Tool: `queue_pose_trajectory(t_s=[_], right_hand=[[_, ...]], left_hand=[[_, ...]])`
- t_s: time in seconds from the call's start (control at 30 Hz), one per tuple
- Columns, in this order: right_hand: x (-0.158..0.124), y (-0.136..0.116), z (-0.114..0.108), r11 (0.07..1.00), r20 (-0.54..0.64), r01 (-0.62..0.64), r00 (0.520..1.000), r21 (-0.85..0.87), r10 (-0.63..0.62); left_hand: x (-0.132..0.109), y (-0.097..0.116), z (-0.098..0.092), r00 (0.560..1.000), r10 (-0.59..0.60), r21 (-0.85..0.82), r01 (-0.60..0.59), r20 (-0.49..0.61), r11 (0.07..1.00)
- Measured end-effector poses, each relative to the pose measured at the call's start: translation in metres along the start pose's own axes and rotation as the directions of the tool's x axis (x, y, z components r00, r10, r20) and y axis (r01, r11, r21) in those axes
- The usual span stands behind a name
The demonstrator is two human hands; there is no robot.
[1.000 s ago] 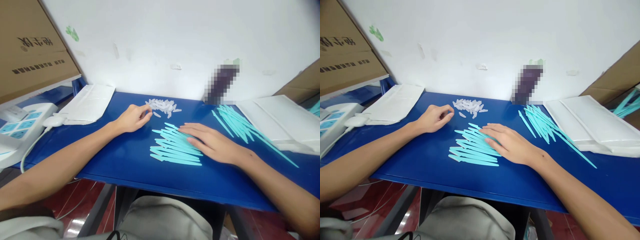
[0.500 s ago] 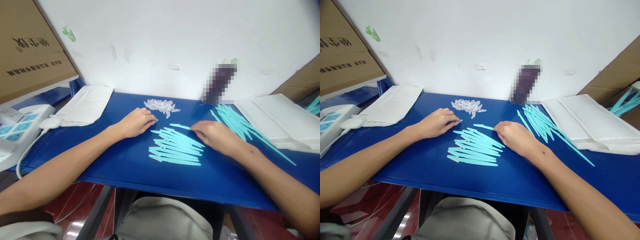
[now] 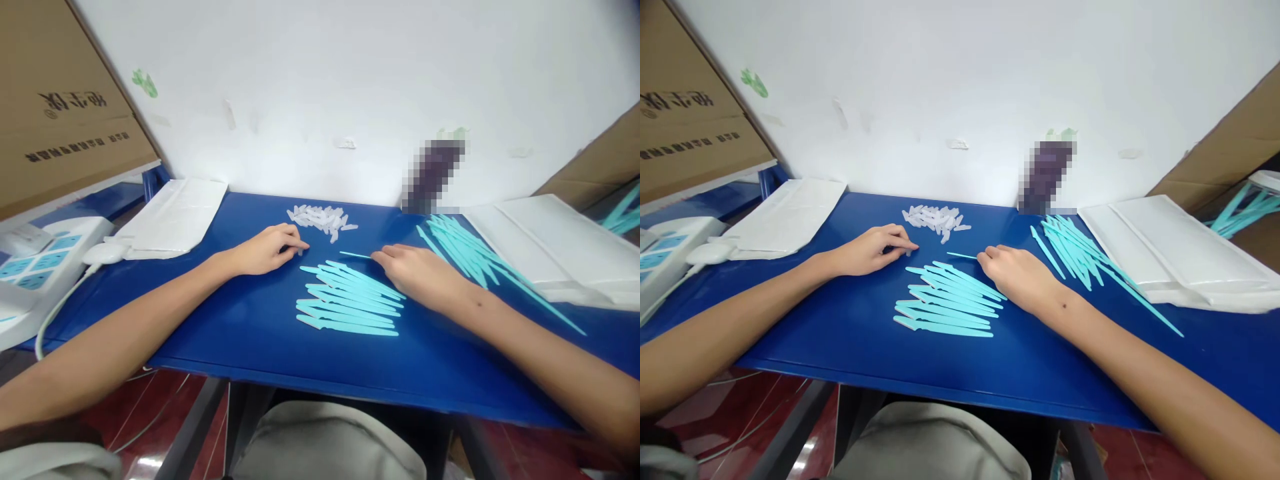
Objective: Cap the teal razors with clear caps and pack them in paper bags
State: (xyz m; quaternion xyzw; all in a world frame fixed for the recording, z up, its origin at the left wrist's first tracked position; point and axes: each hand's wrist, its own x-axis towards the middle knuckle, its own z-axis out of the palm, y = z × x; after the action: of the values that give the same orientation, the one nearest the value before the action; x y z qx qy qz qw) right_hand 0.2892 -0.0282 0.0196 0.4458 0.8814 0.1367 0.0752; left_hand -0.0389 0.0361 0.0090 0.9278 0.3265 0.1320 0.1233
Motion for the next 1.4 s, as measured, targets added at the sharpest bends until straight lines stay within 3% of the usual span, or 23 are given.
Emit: queue_pose_trajectory(t_s=[0.13, 0.23, 0.37, 0.57, 1.03, 1.3, 1.4], right_hand=[[0.017, 0.006, 0.0, 0.979, -0.071, -0.002, 0.997, 0.206, 0.017], [0.029, 0.008, 0.006, 0.948, -0.158, 0.068, 0.987, 0.31, -0.019], [0.034, 0.012, 0.014, 0.931, -0.197, 0.133, 0.978, 0.341, -0.068], [0.023, 0.025, 0.023, 0.915, -0.167, 0.1, 0.985, 0.39, -0.037], [0.017, 0.027, 0.025, 0.929, -0.158, 0.117, 0.985, 0.351, -0.065], [0.047, -0.011, -0.003, 0.967, -0.088, 0.053, 0.996, 0.25, -0.032], [0.048, -0.015, -0.007, 0.966, -0.127, 0.052, 0.992, 0.254, -0.02]], left_hand=[[0.005, -0.009, 0.0, 0.998, 0.017, -0.054, -0.02, -0.064, 0.998], [0.018, -0.008, 0.005, 0.995, 0.023, -0.114, -0.034, -0.099, 0.993], [0.04, 0.0, 0.015, 0.992, -0.03, -0.219, 0.004, -0.119, 0.976], [0.053, 0.007, 0.021, 0.983, -0.13, -0.347, 0.077, -0.133, 0.935], [0.053, 0.008, 0.023, 0.982, -0.145, -0.395, 0.085, -0.124, 0.915], [0.053, 0.005, 0.025, 0.98, -0.134, -0.414, 0.061, -0.15, 0.908], [0.051, 0.003, 0.026, 0.975, -0.137, -0.381, 0.062, -0.173, 0.922]])
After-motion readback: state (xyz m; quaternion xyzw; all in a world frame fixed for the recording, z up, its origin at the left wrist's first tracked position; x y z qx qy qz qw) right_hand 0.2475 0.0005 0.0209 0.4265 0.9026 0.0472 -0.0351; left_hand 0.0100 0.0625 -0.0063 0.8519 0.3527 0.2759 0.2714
